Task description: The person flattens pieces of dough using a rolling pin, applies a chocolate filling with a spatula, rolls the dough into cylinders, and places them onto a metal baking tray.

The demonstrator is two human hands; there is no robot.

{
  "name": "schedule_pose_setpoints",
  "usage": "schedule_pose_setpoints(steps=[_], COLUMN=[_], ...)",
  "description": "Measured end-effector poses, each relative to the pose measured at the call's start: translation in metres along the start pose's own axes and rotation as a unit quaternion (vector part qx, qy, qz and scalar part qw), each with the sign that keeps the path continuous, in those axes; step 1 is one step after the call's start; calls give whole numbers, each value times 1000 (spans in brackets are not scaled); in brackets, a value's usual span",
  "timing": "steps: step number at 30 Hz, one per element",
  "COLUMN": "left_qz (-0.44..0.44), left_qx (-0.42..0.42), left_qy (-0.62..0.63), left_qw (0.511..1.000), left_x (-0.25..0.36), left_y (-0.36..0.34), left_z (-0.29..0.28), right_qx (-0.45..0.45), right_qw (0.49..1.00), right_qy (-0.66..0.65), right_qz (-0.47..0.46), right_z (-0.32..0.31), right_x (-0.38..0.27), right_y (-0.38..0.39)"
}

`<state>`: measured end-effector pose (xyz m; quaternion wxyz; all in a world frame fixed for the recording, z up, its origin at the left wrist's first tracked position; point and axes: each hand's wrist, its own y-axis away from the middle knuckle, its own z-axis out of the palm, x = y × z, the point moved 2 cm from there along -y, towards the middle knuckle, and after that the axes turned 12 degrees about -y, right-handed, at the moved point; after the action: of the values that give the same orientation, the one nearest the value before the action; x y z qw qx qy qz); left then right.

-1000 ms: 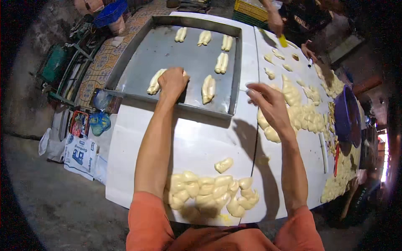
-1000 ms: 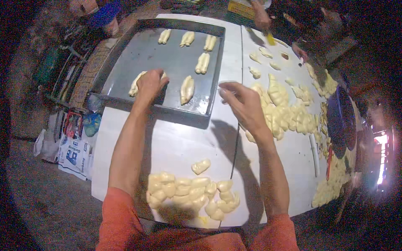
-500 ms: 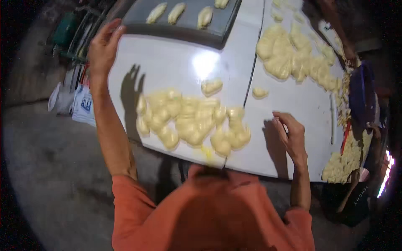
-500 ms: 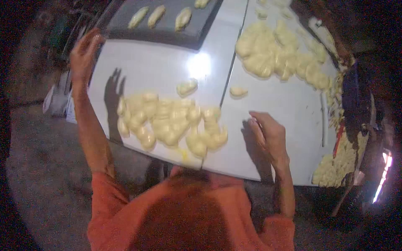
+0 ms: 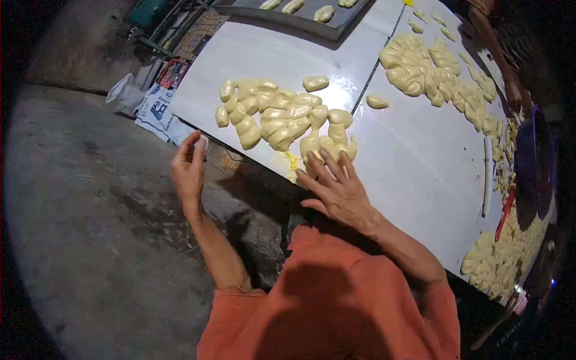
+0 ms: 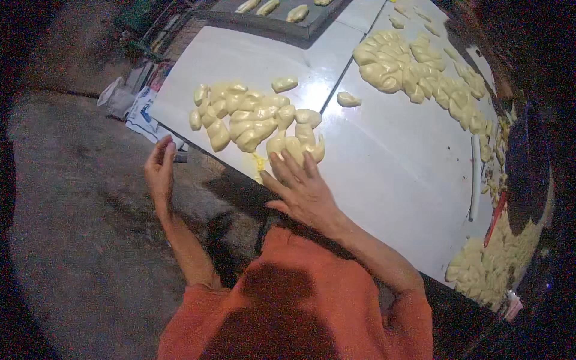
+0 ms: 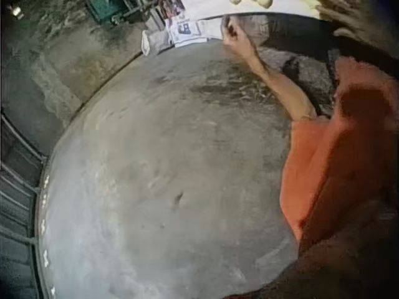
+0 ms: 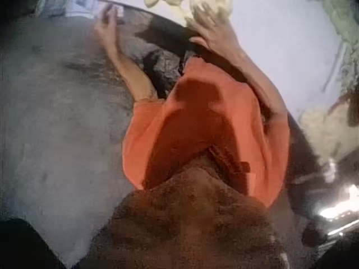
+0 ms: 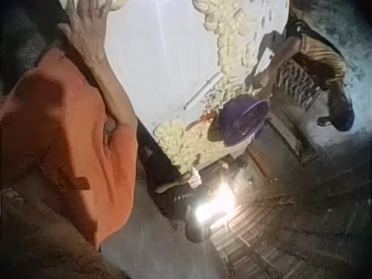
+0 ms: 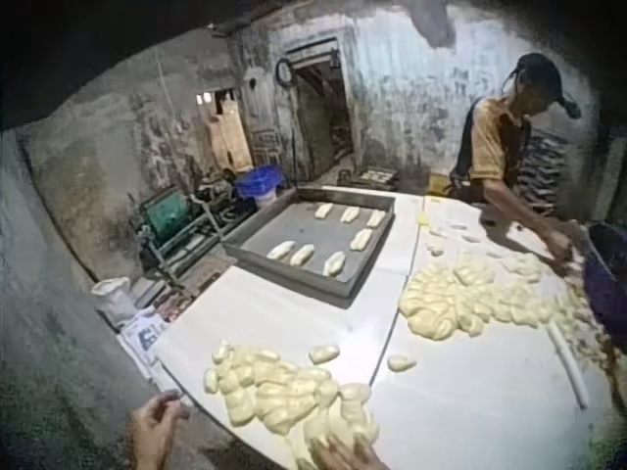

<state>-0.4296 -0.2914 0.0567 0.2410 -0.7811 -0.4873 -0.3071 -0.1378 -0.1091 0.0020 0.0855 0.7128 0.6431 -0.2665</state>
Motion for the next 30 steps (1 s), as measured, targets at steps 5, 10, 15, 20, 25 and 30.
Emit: schedule_pose_setpoints(steps=[5, 10, 15, 20, 25, 30], left_qz=[-12, 22, 75, 153, 298, 244], left_qx=[-55, -57, -74, -153, -237, -239], left_qy=[-45, -109, -125, -71, -100, -105], left_qw=[997, 992, 986, 974, 919, 934], left_x=[-2, 29, 21, 102, 183, 150], left_y=[22, 25, 22, 9, 9, 8], left_z=[2, 16, 14, 79, 109, 117], right_qx=[31, 171, 175, 93, 230, 223], right_qw=[999, 974, 878, 928, 862, 678], right_qy=[11, -75, 76, -99, 98, 201], right_qz=[2, 129, 438, 348, 442, 671], right_z=[3, -70, -73, -42, -63, -70], right_x=[-7, 41, 61, 46, 95, 101], right_y=[-10, 102, 255, 137, 217, 288])
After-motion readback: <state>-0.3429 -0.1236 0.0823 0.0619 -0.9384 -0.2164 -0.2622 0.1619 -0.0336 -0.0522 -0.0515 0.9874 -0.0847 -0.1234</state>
